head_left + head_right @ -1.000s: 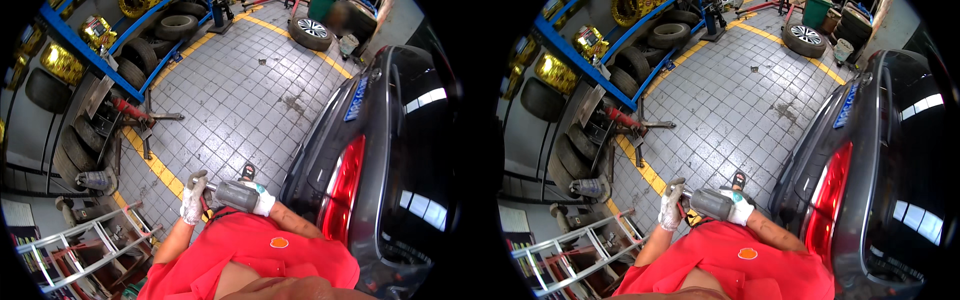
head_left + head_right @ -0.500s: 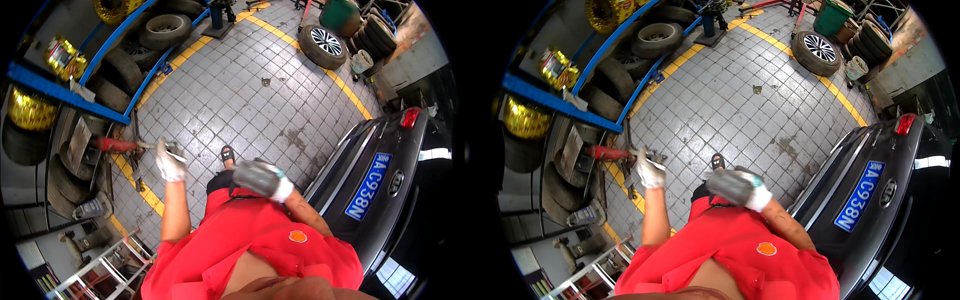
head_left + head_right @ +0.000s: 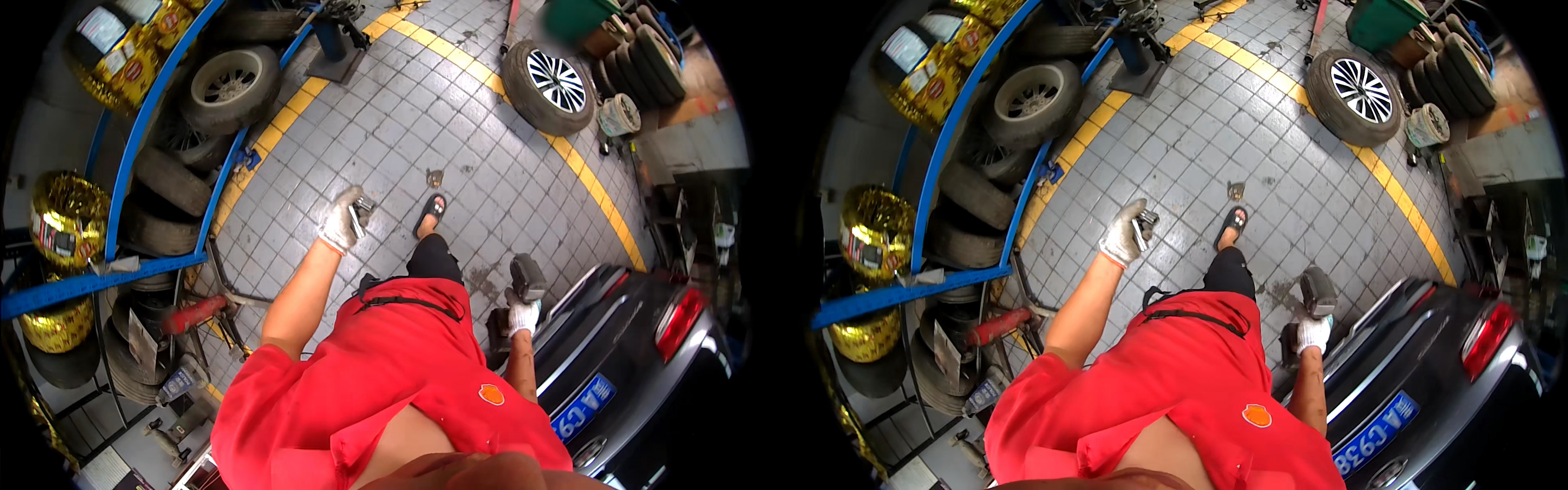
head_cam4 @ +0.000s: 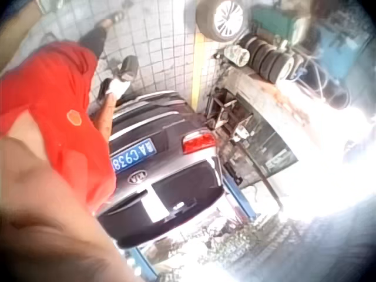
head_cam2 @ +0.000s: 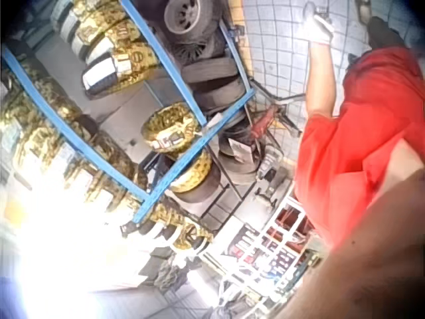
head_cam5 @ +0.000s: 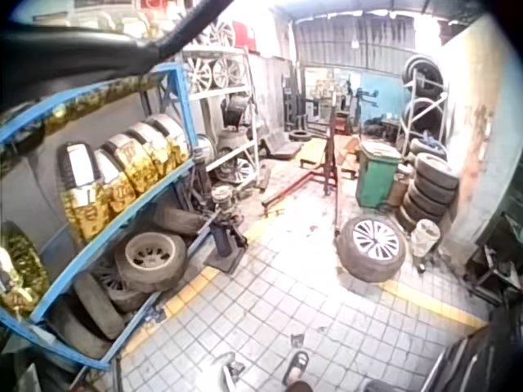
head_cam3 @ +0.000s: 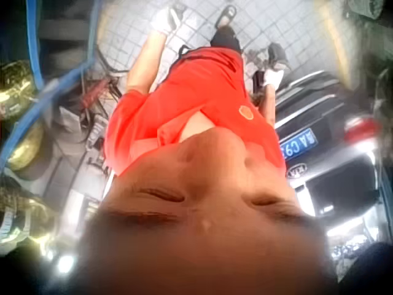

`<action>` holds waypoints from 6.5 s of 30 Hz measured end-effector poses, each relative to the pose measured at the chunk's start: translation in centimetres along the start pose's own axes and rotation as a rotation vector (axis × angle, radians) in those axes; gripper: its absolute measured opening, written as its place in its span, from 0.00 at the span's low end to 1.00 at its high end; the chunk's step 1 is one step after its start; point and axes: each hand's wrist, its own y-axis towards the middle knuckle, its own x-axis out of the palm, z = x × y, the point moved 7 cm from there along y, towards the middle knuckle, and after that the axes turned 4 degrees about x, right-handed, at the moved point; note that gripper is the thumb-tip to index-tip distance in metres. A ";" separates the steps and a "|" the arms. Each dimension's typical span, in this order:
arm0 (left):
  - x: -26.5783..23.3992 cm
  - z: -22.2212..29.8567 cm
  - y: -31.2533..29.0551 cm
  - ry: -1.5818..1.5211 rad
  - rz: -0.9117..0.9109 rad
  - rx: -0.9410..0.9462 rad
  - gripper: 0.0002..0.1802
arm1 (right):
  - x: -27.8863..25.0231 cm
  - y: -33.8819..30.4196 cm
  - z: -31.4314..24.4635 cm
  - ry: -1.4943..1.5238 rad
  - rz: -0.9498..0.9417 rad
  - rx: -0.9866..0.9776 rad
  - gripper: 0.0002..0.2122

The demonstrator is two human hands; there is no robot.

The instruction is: The person uses a cordless impact wrench to remove bolts from a car suspension assembly, then detaches the brake caliper and rotor. They place the components on the floor and continue to disassemble the assembly using the impact wrench.

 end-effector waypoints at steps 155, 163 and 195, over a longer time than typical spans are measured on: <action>22.9 55.2 88.8 -1.220 1.068 0.822 0.19 | 106.3 78.3 -85.8 -1.747 -1.462 -1.151 0.25; 11.5 59.1 81.9 0.112 1.201 0.034 0.28 | 106.5 73.5 -86.0 -1.935 -1.440 -1.229 0.24; 7.5 62.7 89.8 0.272 0.946 -0.061 0.33 | 104.1 77.5 -86.3 -1.897 -1.412 -0.873 0.29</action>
